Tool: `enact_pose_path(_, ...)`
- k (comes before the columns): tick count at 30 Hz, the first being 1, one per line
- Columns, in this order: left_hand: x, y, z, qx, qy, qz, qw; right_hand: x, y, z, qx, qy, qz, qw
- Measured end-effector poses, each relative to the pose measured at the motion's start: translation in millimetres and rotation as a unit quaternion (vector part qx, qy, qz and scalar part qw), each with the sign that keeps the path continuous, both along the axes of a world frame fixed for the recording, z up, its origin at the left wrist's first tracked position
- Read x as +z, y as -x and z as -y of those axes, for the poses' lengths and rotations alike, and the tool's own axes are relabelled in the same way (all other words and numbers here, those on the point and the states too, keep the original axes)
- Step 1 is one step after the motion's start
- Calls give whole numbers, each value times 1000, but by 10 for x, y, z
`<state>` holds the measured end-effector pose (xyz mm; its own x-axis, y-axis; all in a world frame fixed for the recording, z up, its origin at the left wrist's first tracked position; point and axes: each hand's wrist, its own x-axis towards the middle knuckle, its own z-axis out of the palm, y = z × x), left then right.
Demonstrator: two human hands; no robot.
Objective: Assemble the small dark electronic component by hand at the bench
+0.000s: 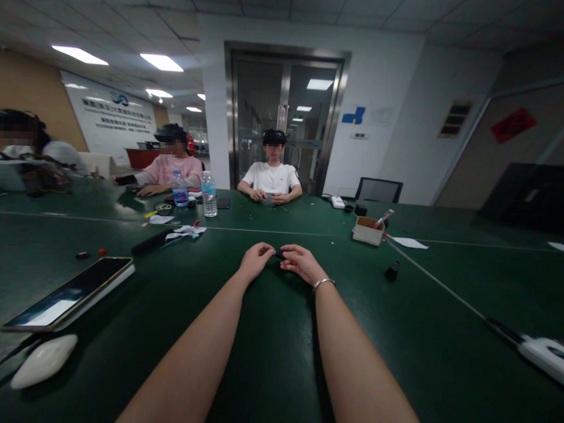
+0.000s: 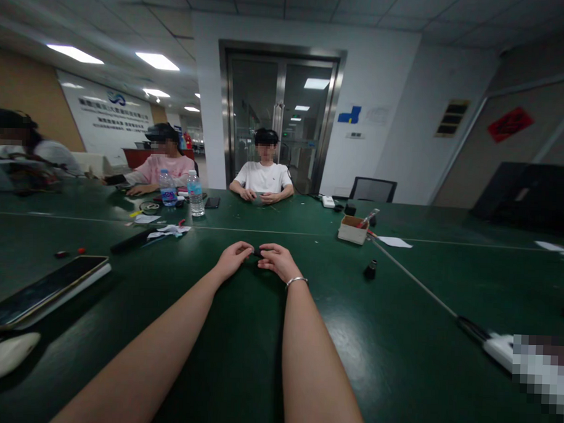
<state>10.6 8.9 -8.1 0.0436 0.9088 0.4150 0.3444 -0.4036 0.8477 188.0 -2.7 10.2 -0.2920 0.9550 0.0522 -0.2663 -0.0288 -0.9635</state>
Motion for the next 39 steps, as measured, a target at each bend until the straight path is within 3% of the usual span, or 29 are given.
enact_pose_path(17, 26, -21, 44, -46, 53, 13, 997, -35, -16, -35, 8, 5, -17, 1000)
enact_pose_path(39, 125, -19, 103, 33, 72, -90, 993, -43, -38, -35, 26, 1, -9, 1000)
